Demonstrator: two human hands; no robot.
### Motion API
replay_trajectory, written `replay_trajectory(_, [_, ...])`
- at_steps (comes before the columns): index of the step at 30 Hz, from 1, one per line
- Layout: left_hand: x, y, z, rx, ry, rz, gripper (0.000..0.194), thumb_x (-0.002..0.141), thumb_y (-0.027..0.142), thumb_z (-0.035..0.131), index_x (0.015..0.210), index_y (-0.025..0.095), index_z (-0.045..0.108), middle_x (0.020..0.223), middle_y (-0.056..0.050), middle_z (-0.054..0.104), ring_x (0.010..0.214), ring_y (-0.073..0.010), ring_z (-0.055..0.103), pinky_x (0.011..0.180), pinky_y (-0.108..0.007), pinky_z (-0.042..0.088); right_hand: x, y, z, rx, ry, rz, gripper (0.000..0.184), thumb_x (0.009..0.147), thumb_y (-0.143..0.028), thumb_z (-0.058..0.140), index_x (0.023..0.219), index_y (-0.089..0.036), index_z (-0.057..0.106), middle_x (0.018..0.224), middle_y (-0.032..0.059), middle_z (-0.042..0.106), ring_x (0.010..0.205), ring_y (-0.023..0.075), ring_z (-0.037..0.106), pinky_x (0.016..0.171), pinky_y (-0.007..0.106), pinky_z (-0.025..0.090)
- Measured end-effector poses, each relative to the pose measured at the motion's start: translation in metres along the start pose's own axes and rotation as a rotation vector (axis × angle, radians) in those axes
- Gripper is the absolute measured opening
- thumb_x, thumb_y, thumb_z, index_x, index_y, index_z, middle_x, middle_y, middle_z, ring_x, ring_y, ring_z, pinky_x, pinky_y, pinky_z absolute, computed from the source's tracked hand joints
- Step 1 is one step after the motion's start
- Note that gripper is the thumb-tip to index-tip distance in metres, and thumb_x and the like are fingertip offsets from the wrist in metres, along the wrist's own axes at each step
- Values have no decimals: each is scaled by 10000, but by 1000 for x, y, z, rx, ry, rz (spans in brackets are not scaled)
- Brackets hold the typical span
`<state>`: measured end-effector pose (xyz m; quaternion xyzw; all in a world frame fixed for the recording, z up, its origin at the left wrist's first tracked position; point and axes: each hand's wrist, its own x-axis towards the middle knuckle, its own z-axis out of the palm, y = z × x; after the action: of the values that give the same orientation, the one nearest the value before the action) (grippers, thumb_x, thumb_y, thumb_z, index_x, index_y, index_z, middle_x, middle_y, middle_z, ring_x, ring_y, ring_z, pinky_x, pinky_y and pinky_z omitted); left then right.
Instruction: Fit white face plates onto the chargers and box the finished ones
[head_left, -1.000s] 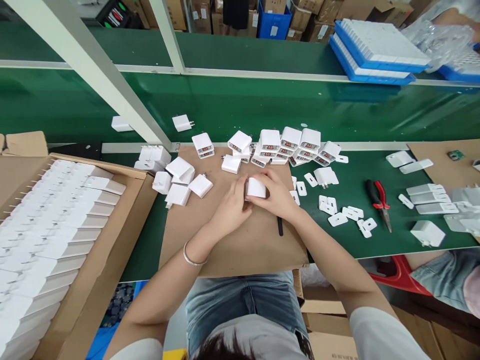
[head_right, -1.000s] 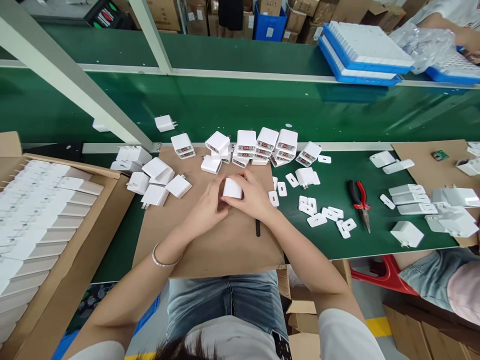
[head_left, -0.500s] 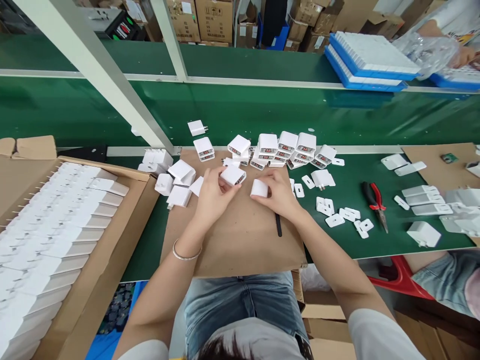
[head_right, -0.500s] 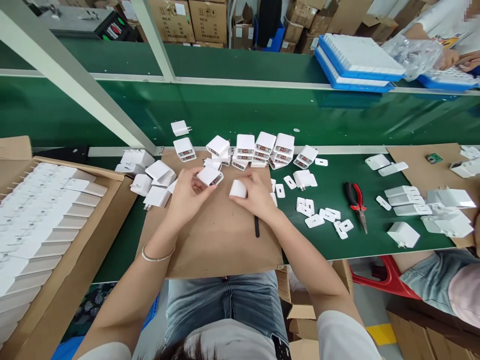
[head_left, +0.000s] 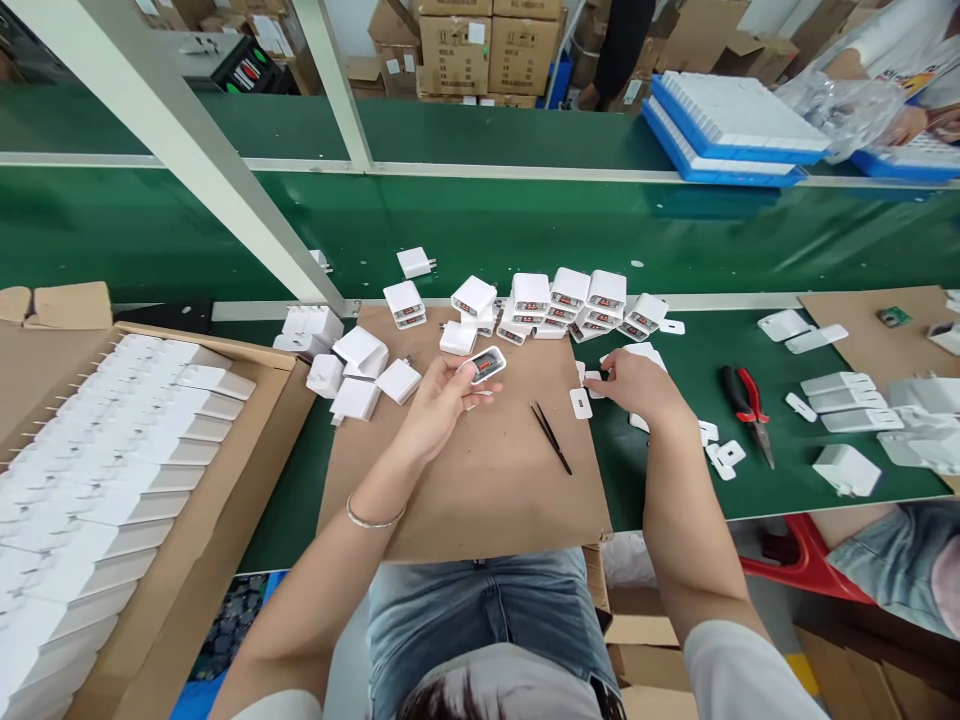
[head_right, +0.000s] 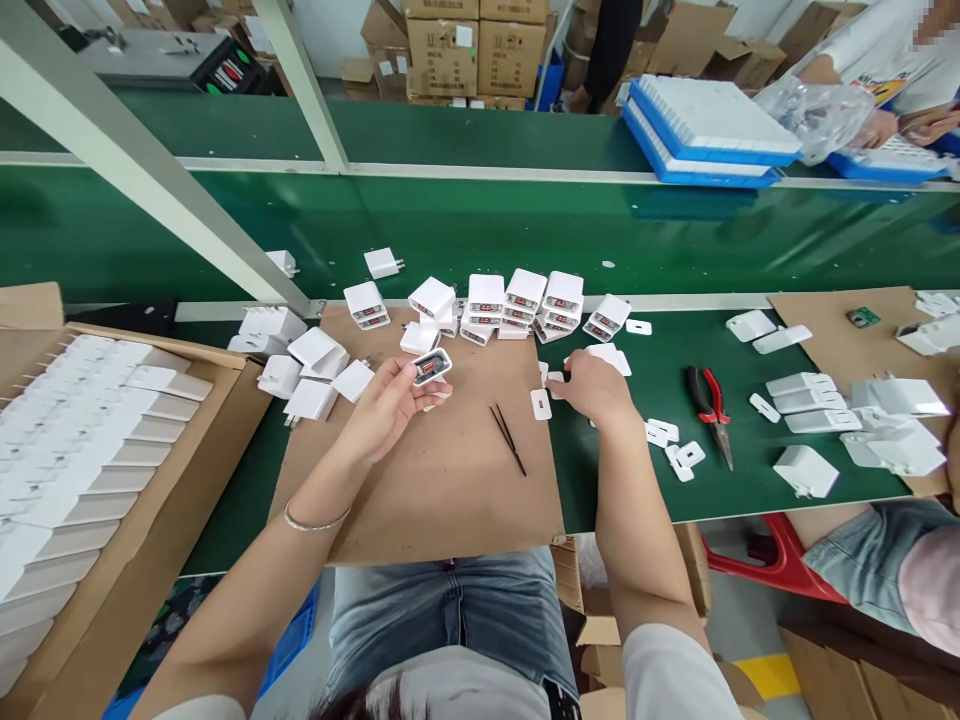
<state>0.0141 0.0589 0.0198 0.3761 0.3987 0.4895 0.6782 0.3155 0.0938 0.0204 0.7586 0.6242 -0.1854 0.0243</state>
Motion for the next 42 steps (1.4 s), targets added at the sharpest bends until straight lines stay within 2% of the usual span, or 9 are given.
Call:
replay_trajectory(5, [0, -2, 1, -46, -64, 11, 416, 874, 498, 769, 1059, 180, 574, 1295, -116, 687, 871, -176, 751, 806, -347, 582, 1, -2, 2, -77, 8, -7, 163, 877, -278, 647, 1003, -182, 609, 1013, 105, 728, 918, 272, 682, 639, 317, 381])
replay_trajectory(9, [-1, -2, 4, -71, -128, 46, 383, 902, 460, 745, 1153, 217, 590, 1459, -123, 597, 828, -142, 725, 774, -341, 588, -5, -13, 3, -176, 70, -15, 270, 835, -189, 645, 1097, -156, 587, 1044, 146, 715, 937, 315, 690, 623, 331, 369])
replay_trajectory(14, [-5, 1, 7, -65, -205, 60, 591, 904, 460, 743, 1435, 321, 525, 1481, -113, 584, 866, -153, 719, 837, -368, 606, -4, -17, 6, -174, 75, -33, 303, 801, -126, 648, 1096, -130, 580, 1116, 178, 661, 944, 307, 684, 630, 323, 397])
replay_trajectory(18, [-7, 2, 7, -68, -217, 55, 500, 931, 501, 697, 1378, 290, 619, 1427, -112, 628, 856, -151, 717, 840, -357, 617, 0, -9, 6, -139, 95, -56, 220, 780, -172, 674, 988, -164, 604, 1081, 138, 637, 849, 262, 653, 611, 319, 397])
replay_trajectory(23, [-8, 1, 7, -120, -213, 48, 422, 942, 499, 683, 1290, 261, 688, 1410, -112, 642, 843, -147, 718, 814, -335, 623, -2, -5, -1, -29, 145, -63, 55, 839, -200, 614, 807, -222, 575, 842, 49, 667, 747, 215, 601, 602, 312, 337])
replay_trajectory(29, [-7, 3, 7, -152, -208, 10, 442, 931, 512, 693, 1279, 240, 684, 1405, -118, 644, 841, -149, 716, 840, -344, 621, -11, -36, 10, 153, 338, -371, 18, 903, -229, 573, 887, -221, 567, 901, 55, 687, 735, 205, 601, 634, 308, 353])
replay_trajectory(33, [-6, 2, 7, -158, -210, 15, 461, 926, 537, 688, 1274, 235, 682, 1397, -123, 648, 852, -159, 721, 846, -356, 622, -15, -57, 28, 151, 196, -522, 97, 929, -284, 617, 990, -210, 603, 1008, 76, 709, 772, 222, 638, 627, 304, 382])
replay_trajectory(36, [-6, 1, 7, -158, -213, 22, 478, 921, 567, 679, 1267, 237, 685, 1403, -123, 643, 864, -169, 720, 837, -364, 625, -15, -58, 31, 244, 68, -600, 240, 902, -302, 687, 1109, -205, 611, 1099, 73, 703, 797, 211, 656, 666, 306, 452])
replay_trajectory(42, [-7, 2, 9, -158, -206, 29, 518, 910, 609, 669, 1253, 222, 697, 1393, -125, 647, 841, -162, 716, 820, -352, 627, -9, -46, 27, 287, 57, -598, 198, 887, -211, 646, 1083, -187, 666, 1118, 86, 630, 737, 185, 629, 667, 322, 488])
